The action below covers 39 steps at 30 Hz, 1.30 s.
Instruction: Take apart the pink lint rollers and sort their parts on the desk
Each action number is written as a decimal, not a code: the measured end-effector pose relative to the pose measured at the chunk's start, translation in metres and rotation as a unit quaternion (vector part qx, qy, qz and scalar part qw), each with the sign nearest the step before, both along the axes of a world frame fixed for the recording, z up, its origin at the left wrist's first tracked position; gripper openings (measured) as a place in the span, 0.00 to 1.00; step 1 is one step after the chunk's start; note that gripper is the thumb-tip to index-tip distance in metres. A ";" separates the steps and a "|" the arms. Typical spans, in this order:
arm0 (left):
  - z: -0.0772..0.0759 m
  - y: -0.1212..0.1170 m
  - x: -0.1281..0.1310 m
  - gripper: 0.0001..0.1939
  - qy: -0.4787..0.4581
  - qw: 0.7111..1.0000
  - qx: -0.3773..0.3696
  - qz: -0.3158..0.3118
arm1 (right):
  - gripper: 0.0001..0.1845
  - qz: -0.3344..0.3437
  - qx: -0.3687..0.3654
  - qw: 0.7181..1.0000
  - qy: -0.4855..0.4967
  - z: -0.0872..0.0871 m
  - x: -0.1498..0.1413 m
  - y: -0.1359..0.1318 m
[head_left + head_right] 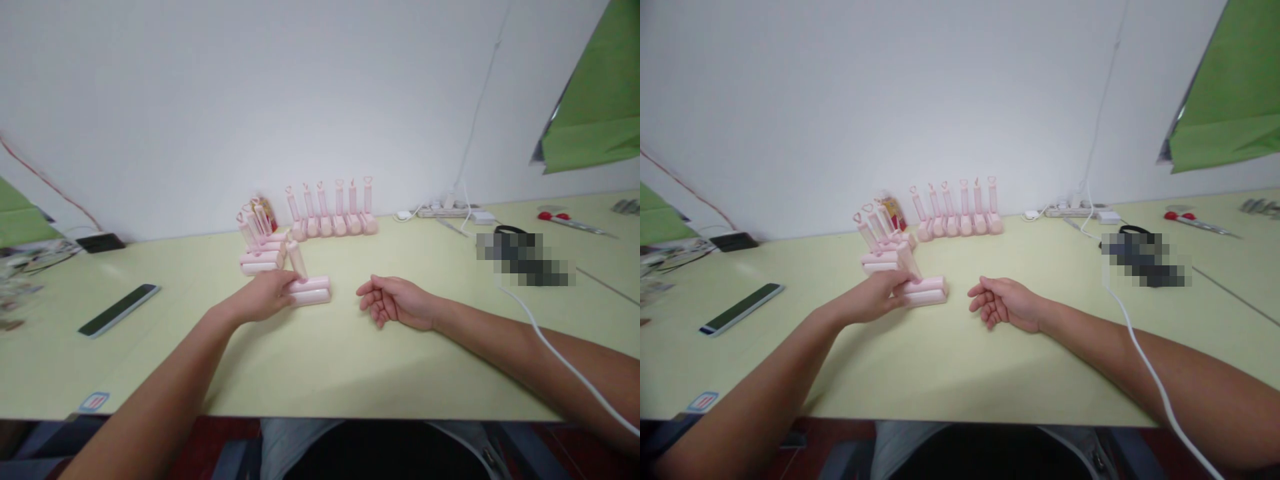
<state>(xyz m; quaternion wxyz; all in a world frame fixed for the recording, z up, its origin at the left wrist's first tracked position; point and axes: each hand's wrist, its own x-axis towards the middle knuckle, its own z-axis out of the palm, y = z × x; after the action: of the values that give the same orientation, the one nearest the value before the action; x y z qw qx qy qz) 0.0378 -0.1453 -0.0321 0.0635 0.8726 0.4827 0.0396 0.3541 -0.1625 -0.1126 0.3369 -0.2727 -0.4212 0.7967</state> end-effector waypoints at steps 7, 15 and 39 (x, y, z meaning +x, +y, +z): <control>0.010 0.015 -0.082 0.20 0.108 0.985 0.042 0.125 | 0.17 -0.004 0.007 1.000 -0.010 0.000 -0.001 -0.001; -0.041 0.018 -0.071 0.40 0.049 0.903 0.235 0.355 | 0.18 -0.001 0.017 1.000 -0.012 -0.003 -0.001 0.001; -0.064 0.058 -0.049 0.50 0.016 0.901 0.223 0.372 | 0.14 0.008 0.059 0.997 -0.038 -0.004 -0.003 0.000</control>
<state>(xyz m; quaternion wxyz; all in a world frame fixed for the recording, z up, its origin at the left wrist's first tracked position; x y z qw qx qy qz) -0.0113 -0.0872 -0.0957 -0.1601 0.6212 0.7517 0.1532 0.3507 -0.1623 -0.1167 0.3301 -0.2792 -0.4823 0.7619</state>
